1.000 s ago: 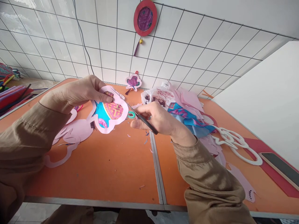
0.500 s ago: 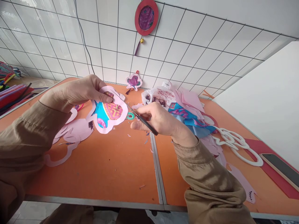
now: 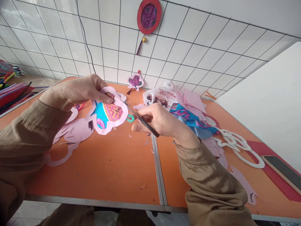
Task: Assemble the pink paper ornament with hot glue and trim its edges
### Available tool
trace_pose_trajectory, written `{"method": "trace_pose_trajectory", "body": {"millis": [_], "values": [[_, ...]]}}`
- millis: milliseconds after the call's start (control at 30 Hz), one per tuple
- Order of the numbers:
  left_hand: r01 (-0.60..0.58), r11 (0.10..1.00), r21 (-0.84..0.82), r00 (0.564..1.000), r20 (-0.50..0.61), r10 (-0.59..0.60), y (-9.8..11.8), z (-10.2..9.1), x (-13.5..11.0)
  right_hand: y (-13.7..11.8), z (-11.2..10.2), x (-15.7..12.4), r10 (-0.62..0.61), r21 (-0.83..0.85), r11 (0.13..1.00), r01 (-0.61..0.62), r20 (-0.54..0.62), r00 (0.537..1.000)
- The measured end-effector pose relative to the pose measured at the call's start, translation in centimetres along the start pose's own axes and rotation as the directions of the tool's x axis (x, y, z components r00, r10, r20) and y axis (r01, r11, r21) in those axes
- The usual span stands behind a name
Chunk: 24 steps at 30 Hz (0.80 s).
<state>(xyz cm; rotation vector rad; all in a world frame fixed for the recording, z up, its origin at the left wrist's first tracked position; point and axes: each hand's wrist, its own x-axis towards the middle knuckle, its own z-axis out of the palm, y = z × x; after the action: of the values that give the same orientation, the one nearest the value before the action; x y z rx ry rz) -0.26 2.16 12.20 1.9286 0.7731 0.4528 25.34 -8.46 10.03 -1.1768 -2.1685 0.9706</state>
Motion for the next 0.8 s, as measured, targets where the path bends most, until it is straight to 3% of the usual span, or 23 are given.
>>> {"method": "trace_pose_trajectory", "body": {"millis": [800], "values": [[0.048, 0.999, -0.012, 0.999, 0.026, -0.048, 0.26, 0.07, 0.35, 0.68, -0.05, -0.07, 0.03, -0.055, 0.998, -0.029, 0.022, 0.999]]}}
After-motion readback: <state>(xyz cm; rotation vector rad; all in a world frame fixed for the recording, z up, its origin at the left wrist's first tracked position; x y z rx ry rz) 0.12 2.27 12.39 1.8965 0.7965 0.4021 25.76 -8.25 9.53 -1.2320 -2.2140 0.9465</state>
